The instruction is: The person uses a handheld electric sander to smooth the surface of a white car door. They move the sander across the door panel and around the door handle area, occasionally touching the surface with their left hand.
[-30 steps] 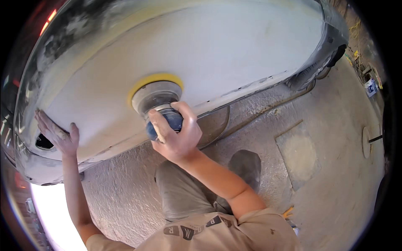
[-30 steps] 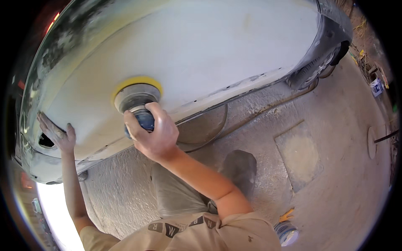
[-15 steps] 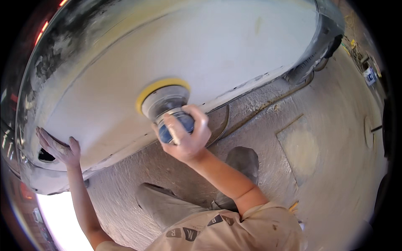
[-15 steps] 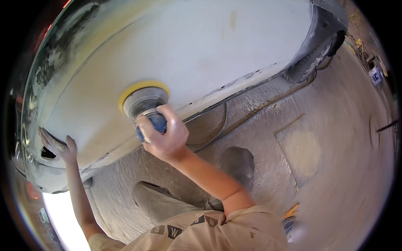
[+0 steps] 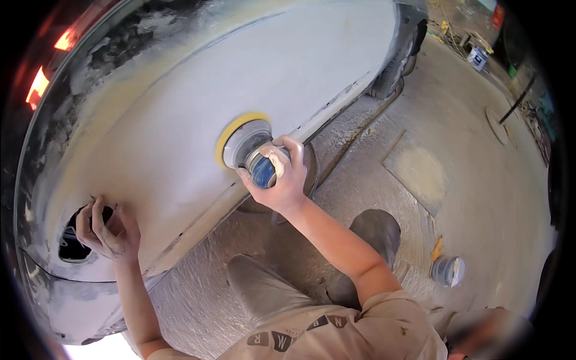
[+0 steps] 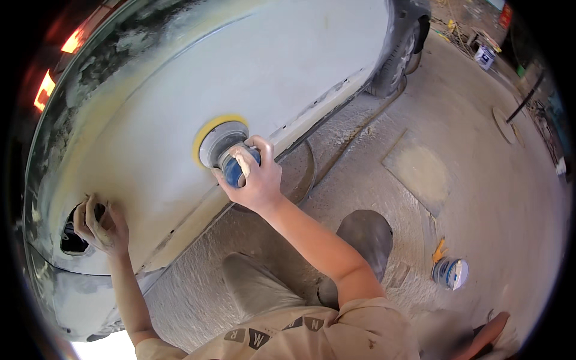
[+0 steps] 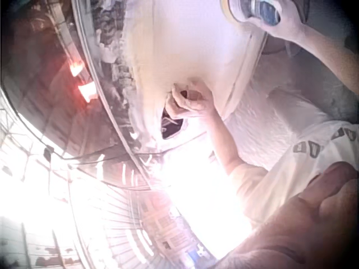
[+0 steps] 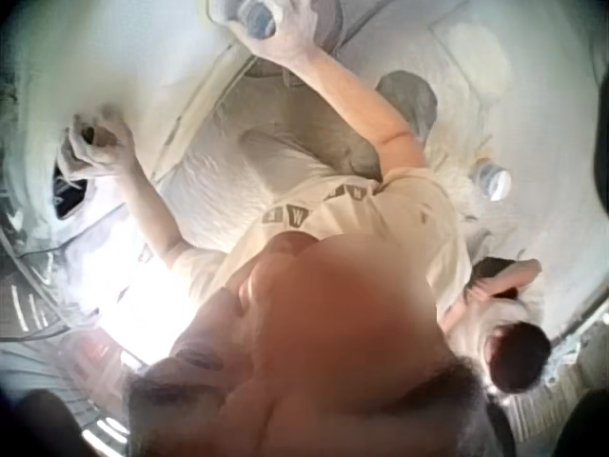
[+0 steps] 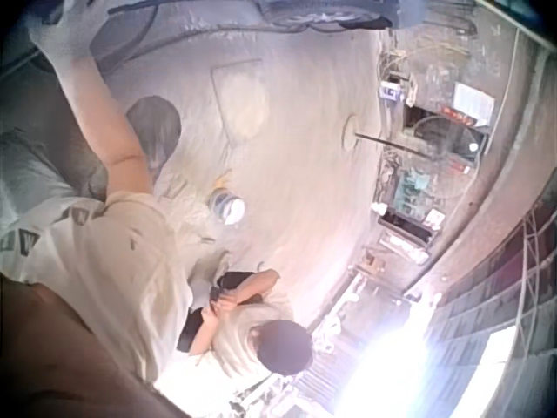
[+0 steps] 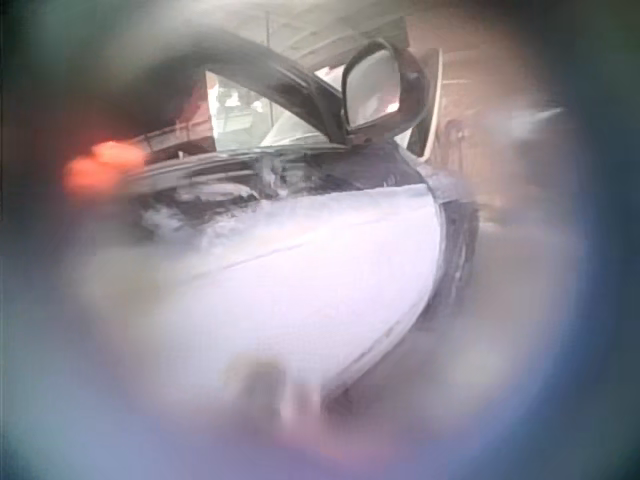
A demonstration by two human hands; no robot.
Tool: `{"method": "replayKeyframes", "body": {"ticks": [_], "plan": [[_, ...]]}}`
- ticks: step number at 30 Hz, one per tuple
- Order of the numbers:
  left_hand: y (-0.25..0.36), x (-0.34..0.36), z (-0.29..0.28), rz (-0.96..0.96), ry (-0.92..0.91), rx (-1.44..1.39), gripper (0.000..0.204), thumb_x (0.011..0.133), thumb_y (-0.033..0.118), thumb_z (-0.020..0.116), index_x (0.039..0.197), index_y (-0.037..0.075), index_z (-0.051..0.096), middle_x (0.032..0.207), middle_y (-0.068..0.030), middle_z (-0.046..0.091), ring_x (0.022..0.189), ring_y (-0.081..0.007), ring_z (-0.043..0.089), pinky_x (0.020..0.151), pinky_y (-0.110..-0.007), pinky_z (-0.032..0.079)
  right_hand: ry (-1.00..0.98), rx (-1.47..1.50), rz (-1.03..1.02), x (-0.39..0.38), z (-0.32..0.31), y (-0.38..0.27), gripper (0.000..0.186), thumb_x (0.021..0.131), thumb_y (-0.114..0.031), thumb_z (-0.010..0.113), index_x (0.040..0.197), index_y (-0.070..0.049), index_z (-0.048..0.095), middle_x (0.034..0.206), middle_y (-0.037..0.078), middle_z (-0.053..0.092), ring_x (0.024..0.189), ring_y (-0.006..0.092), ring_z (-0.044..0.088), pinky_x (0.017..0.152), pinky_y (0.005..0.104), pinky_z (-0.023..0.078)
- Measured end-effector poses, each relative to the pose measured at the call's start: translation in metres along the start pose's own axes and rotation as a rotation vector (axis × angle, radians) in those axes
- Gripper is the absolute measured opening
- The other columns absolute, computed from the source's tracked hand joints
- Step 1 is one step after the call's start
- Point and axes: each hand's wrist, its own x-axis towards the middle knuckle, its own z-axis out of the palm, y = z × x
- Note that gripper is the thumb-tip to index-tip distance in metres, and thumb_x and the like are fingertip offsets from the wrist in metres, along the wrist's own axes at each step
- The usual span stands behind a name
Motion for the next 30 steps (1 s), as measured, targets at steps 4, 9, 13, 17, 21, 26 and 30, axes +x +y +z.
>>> {"method": "replayKeyframes", "body": {"ticks": [4, 9, 13, 17, 21, 26, 30], "plan": [[-0.039, -0.007, -0.026, 0.057, -0.144, 0.001, 0.024, 0.09, 0.015, 0.071, 0.107, 0.0, 0.066, 0.095, -0.0129, 0.068, 0.08, -0.0319, 0.065, 0.07, -0.038, 0.053, 0.12, 0.064, 0.542, 0.041, -0.005, 0.005, 0.055, 0.077, -0.032, 0.084, 0.111, 0.001, 0.057, 0.105, 0.017, 0.059, 0.089, 0.026, 0.062, 0.076, 0.0385, 0.052], [-0.041, -0.007, -0.031, -0.014, -0.471, 0.043, 0.022, 0.097, 0.023, 0.063, 0.09, 0.003, 0.069, 0.083, -0.0097, 0.069, 0.065, -0.0284, 0.066, 0.055, -0.036, 0.052, 0.214, 0.085, 0.469, 0.053, 0.016, -0.029, 0.051, 0.077, -0.029, 0.084, 0.108, 0.001, 0.056, 0.102, 0.016, 0.058, 0.088, 0.027, 0.059, 0.078, 0.0395, 0.05], [-0.038, -0.013, -0.031, -0.022, -0.472, 0.051, 0.024, 0.098, 0.022, 0.06, 0.086, 0.003, 0.069, 0.082, -0.0095, 0.07, 0.063, -0.0274, 0.067, 0.054, -0.035, 0.052, 0.038, -0.06, -0.084, -0.02, 0.041, -0.087, 0.051, 0.07, -0.032, 0.086, 0.108, -0.01, 0.061, 0.108, 0.016, 0.054, 0.087, 0.0304, 0.063, 0.072, 0.0389, 0.057], [-0.041, -0.014, -0.028, -0.007, -0.39, 0.029, 0.026, 0.098, 0.022, 0.061, 0.084, 0.002, 0.069, 0.085, -0.0093, 0.073, 0.062, -0.0262, 0.067, 0.053, -0.034, 0.052, 0.067, 0.013, 0.02, -0.012, 0.041, -0.077, 0.05, 0.073, -0.032, 0.086, 0.108, -0.007, 0.061, 0.103, 0.017, 0.058, 0.084, 0.029, 0.064, 0.069, 0.0384, 0.056], [-0.04, -0.013, -0.026, -0.024, -0.323, 0.021, 0.025, 0.095, 0.024, 0.065, 0.081, 0.003, 0.069, 0.075, -0.0092, 0.07, 0.056, -0.025, 0.064, 0.05, -0.034, 0.05, 0.202, 0.025, 0.413, 0.041, 0.033, -0.071, 0.048, 0.078, -0.028, 0.083, 0.108, -0.001, 0.057, 0.099, 0.014, 0.058, 0.085, 0.0244, 0.06, 0.073, 0.037, 0.05], [-0.04, -0.013, -0.028, -0.05, -0.325, 0.005, 0.026, 0.093, 0.025, 0.067, 0.077, 0.004, 0.068, 0.069, -0.0103, 0.068, 0.052, -0.0251, 0.062, 0.049, -0.034, 0.049, 0.013, -0.053, -0.074, -0.015, 0.055, -0.115, 0.054, 0.071, -0.031, 0.087, 0.109, -0.004, 0.059, 0.105, 0.012, 0.057, 0.081, 0.0218, 0.064, 0.067, 0.0308, 0.055], [-0.04, -0.015, -0.025, -0.067, -0.327, -0.051, 0.026, 0.093, 0.025, 0.066, 0.077, 0.004, 0.068, 0.069, -0.009, 0.068, 0.053, -0.0253, 0.062, 0.05, -0.034, 0.05, -0.041, -0.081, -0.218, -0.02, 0.052, -0.124, 0.056, 0.071, -0.034, 0.088, 0.111, -0.006, 0.06, 0.105, 0.014, 0.057, 0.082, 0.0252, 0.066, 0.063, 0.0318, 0.056]]}}
